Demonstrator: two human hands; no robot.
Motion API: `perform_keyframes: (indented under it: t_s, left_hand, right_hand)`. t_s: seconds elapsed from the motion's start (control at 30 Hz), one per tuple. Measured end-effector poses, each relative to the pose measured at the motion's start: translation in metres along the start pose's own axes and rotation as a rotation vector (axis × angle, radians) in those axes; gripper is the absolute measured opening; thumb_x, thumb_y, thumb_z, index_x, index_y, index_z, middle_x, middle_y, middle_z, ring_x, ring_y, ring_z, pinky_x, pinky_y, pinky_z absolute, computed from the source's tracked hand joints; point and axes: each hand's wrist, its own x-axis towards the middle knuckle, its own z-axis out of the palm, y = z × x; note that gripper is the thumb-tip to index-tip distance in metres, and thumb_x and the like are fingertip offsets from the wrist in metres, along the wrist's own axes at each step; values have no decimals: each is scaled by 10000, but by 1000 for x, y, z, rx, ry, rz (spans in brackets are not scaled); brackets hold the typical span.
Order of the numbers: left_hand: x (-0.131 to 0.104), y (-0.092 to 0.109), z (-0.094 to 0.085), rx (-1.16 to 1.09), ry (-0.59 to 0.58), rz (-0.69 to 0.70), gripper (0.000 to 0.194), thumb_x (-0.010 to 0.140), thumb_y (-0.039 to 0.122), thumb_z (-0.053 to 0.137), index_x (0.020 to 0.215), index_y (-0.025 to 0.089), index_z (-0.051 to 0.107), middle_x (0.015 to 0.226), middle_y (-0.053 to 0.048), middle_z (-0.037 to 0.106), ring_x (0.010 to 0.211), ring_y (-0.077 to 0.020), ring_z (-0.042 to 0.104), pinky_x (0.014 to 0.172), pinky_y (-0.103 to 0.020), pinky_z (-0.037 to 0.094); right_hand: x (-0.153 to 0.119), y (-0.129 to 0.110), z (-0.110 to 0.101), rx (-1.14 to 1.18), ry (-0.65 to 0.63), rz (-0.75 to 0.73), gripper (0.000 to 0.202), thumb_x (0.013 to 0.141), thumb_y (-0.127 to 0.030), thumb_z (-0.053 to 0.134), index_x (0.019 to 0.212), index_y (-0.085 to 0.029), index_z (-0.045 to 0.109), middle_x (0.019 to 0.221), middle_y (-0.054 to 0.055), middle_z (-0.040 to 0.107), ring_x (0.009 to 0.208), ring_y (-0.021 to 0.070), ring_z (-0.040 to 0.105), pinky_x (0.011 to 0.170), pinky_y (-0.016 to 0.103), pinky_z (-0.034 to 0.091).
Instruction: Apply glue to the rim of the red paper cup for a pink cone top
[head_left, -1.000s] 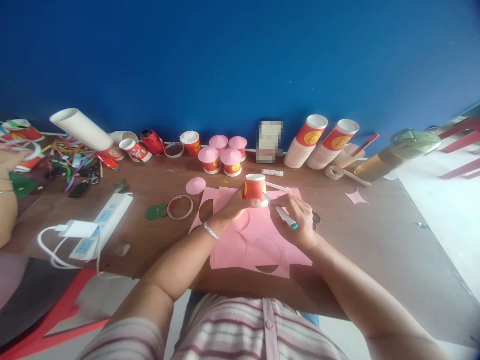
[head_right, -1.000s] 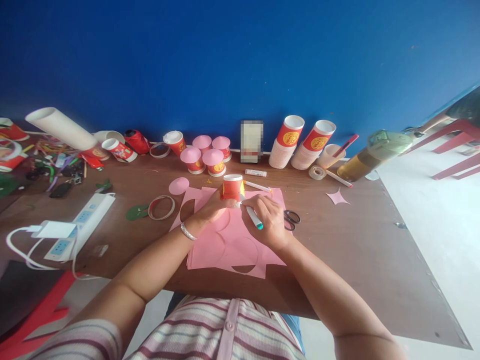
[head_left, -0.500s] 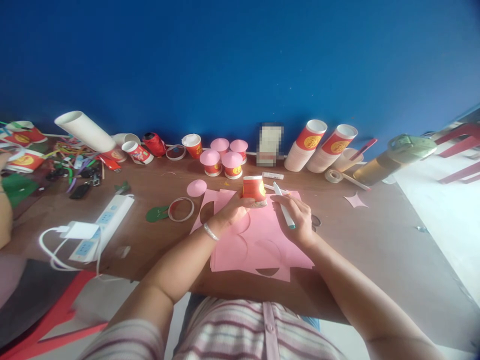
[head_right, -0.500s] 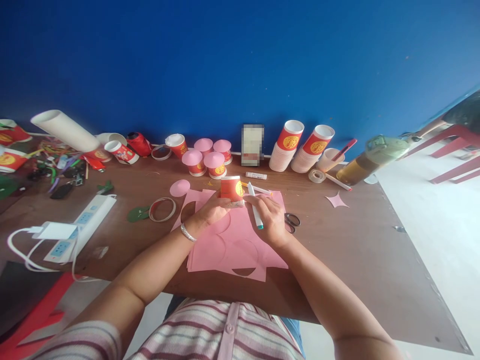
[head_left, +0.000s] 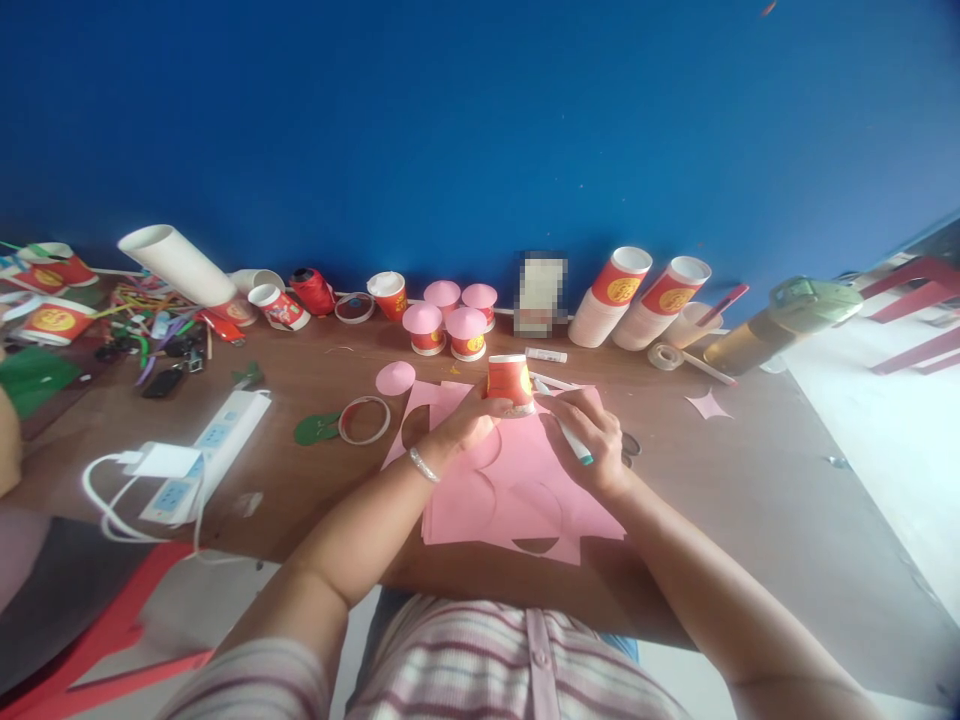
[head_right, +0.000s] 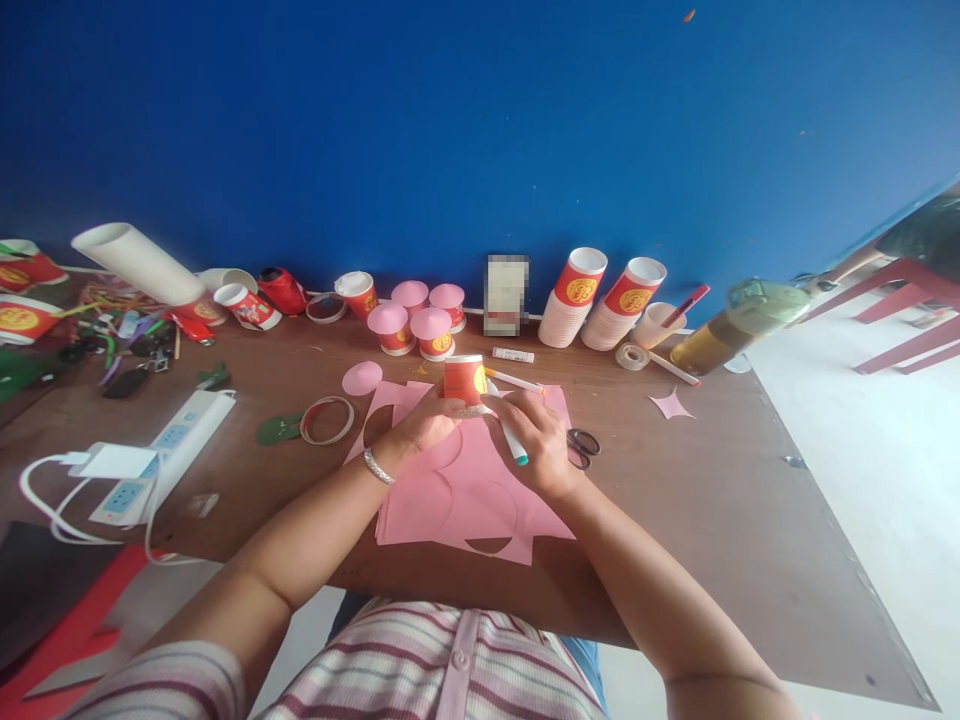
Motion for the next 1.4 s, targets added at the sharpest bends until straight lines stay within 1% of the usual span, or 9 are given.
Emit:
perform_keyframes:
  t_s: [0.1,0.17,0.27,0.47,0.63,0.83,1.07,1.27,1.4]
  left_hand:
    - [0,1,1,31,-5,23,165,737,220,798,857,167,698,876,-18,661,858,-151,609,835,-301,493]
    - [-1,2,2,54,-8,22,191,738,231,793,896,163,708,908,-30,674,885,-164,616,858,-313,491]
    - [-1,1,2,77,-11,11,217,741,252,785,925,160,715,930,-44,689,904,-184,622,867,-333,492]
    - [-1,-2,-3,91,-39,12,216,748,246,783,929,154,713,918,-39,682,896,-175,613,851,-321,480]
    - [1,-3,-5,72,-16,-22,248,723,241,816,922,157,693,902,-33,683,868,-171,616,836,-324,480]
    - [0,-2,-3,80,-9,-18,252,717,251,820,905,144,691,885,-35,682,859,-175,611,833,-330,471]
    - [0,-1,-3,61,6,-26,266,701,211,831,894,162,656,862,-4,658,813,-143,589,799,-308,454]
    - [0,2,-1,90,-34,-7,223,732,233,804,902,153,684,883,-23,667,855,-162,602,822,-322,461]
    - [-1,2,0,95,-21,19,265,752,236,797,989,174,696,941,-28,673,905,-176,616,854,-337,485]
  right_hand:
    - [-1,-2,2,24,41,-19,309,912,-97,617,1187,-238,624,884,40,709,788,182,698,668,289,557]
    - [-1,-3,4,10,62,-25,272,898,-87,630,1132,-226,619,844,26,701,754,174,692,653,280,547]
    - [0,-5,5,4,55,-28,233,904,-84,614,1090,-223,610,827,17,694,735,162,685,641,270,538]
    - [6,-9,1,16,18,-43,217,918,-71,588,1083,-211,593,818,22,684,714,156,666,627,268,530]
    - [5,-8,2,-6,5,-39,188,931,-91,579,1072,-213,597,810,19,685,709,153,663,613,265,520]
    - [5,-9,1,-3,-21,-26,182,934,-95,571,1070,-213,597,831,25,690,724,153,669,627,267,529]
    - [4,-10,1,25,-23,-34,178,925,-82,575,1055,-202,593,820,28,679,712,147,650,622,259,523]
    - [4,-9,0,17,1,-43,198,923,-80,586,1072,-210,603,829,28,676,725,151,657,645,268,536]
    - [2,-5,0,6,-13,-48,260,939,-81,587,1158,-219,619,852,32,678,736,153,657,647,263,523]
